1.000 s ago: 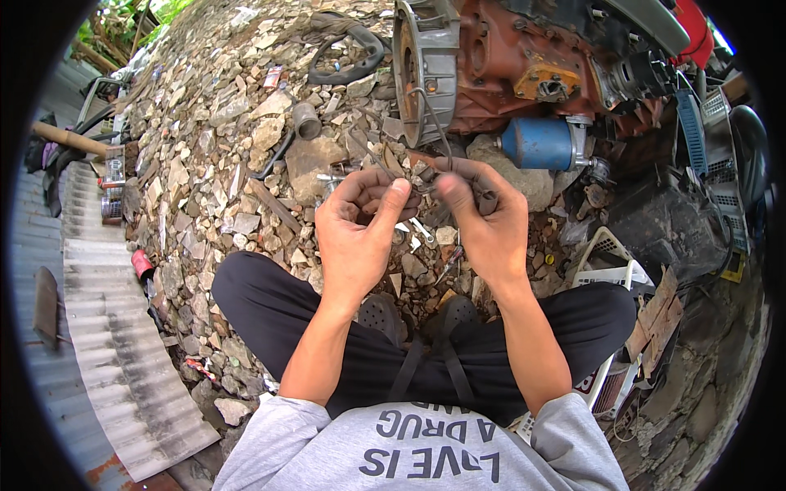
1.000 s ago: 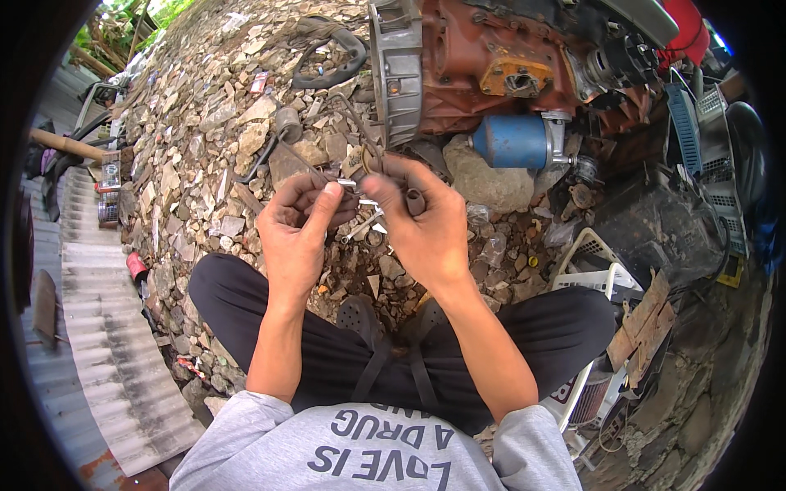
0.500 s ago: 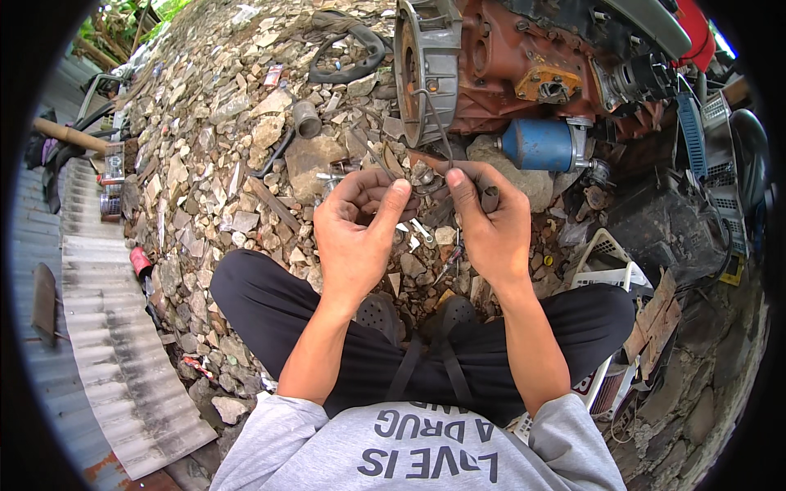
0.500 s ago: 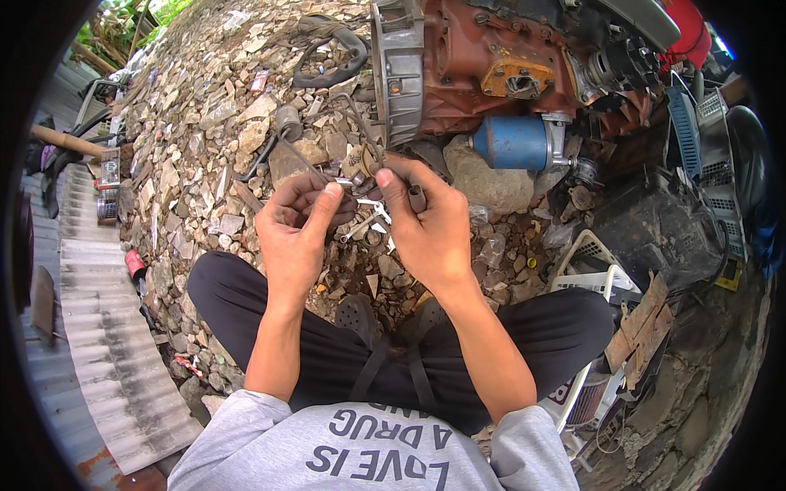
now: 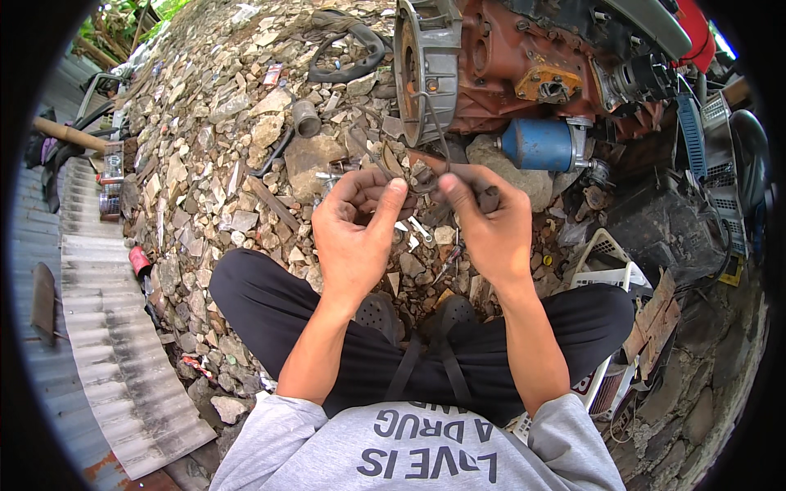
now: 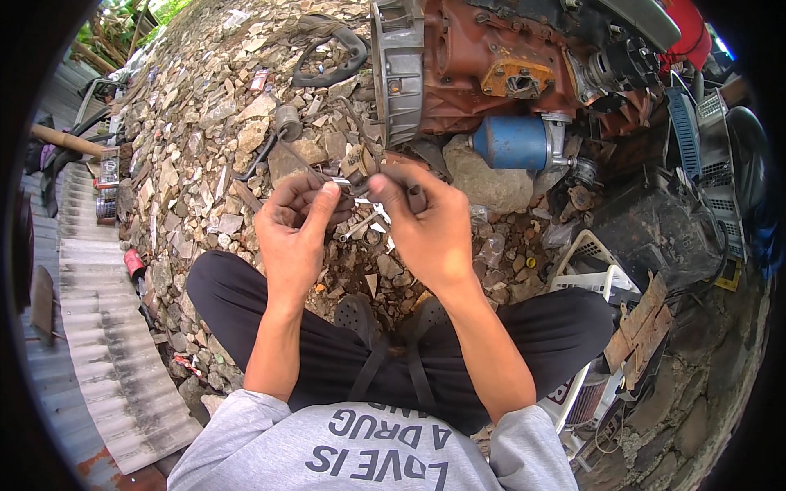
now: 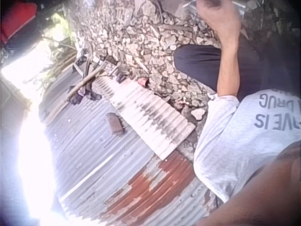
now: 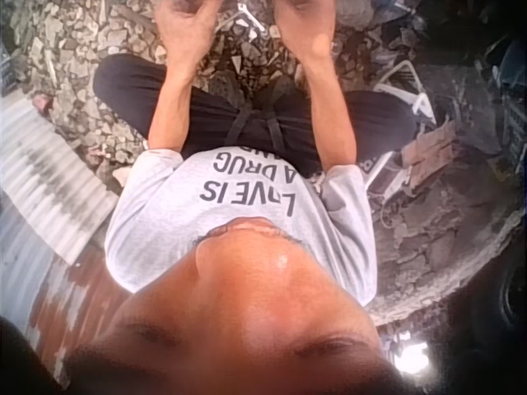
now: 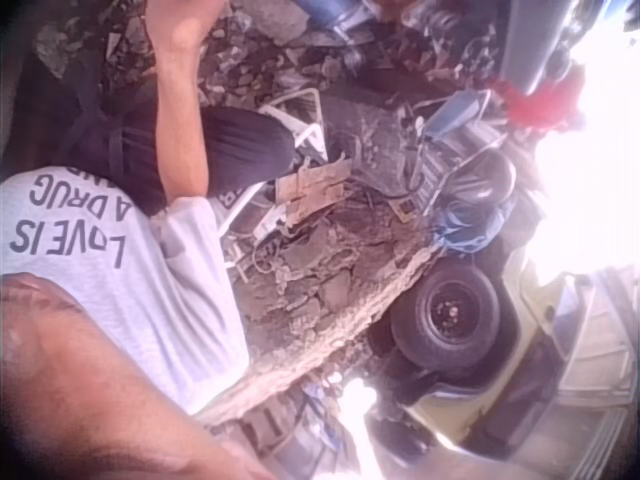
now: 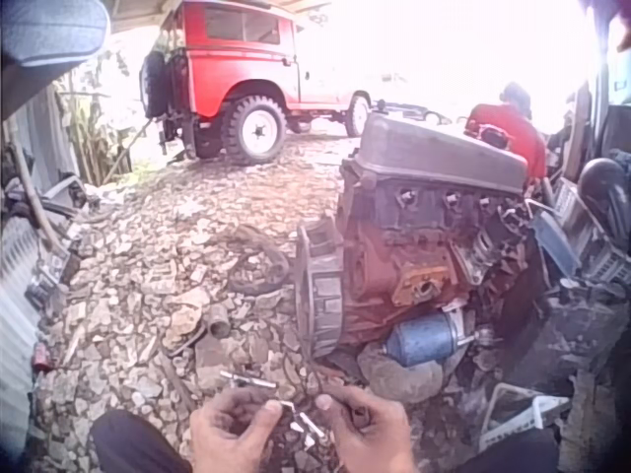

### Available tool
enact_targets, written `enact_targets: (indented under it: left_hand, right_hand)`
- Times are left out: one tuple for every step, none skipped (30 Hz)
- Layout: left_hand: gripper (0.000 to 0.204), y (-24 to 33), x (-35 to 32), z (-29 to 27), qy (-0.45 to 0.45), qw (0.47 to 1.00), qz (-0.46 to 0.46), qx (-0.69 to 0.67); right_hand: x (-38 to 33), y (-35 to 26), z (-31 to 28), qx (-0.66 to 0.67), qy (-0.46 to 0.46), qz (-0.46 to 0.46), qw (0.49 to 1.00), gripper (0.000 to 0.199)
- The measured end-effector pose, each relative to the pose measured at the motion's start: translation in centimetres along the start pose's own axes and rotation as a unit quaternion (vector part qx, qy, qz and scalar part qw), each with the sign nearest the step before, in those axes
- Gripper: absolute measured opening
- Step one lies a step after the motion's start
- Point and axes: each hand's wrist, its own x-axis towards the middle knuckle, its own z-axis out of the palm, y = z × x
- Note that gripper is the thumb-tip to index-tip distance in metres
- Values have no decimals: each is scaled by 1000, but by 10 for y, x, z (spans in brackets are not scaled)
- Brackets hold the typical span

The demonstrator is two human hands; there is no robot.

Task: The person sits cross-legged on a rocky ground and uses a small metal tool to scrape and clean a small metal part. They repeatedly rub the tool against the part's surface to remove residue.

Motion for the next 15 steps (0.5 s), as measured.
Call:
enact_targets:
  left_hand:
    - [20,-1,0,-1,0,1000,-2,12]
    - [20,-2,0,-2,1,1000,-4,24]
    - [20,-3,0,-2,1,999,-6,36]
    - [20,-3,0,-2,-5,1000,-8,27]
    - [19,-3,-1,-1,-12,1000,-10,19]
    - [19,-3,0,-1,-18,1000,-11,10]
    - [19,-2,0,-1,-15,1000,-10,18]
    - [19,-1,0,-2,-12,1000,-8,26]
    - [19,0,0,-3,-8,999,-7,34]
    - [20,0,0,-2,-7,1000,-5,23]
    - [20,-1,-2,0,-5,1000,-3,12]
    - [20,-1,-2,1,-4,1000,0,2]
    - [20,-2,-2,1,-7,1000,3,15]
    - [20,-3,-2,-1,-9,1000,6,28]
    - [20,-3,-1,-2,-12,999,9,42]
  right_hand:
    - [0,-6,-2,-1,0,30,1000,27]
    - [-1,-10,-3,-2,-1,60,998,26]
    - [-1,-11,-1,-1,-7,28,1000,26]
    - [-2,-12,0,-1,-12,-3,1000,25]
    - [-3,-12,1,-1,-16,-34,999,24]
    - [-2,-7,0,7,-13,-22,1000,24]
    - [-1,-2,0,15,-10,-12,1000,24]
    - [0,0,0,23,-8,-1,1000,24]
    - [0,-3,-1,18,-7,18,1000,24]
    - [0,-9,-2,14,-6,36,999,24]
    - [0,-13,-2,9,-4,54,998,24]
    - [0,-13,-1,-11,-7,6,1000,24]
    - [-1,-12,0,-31,-9,-43,999,25]
    - [-2,-11,1,-51,-11,-91,994,25]
    - [-2,-9,-1,-27,-10,-54,998,25]
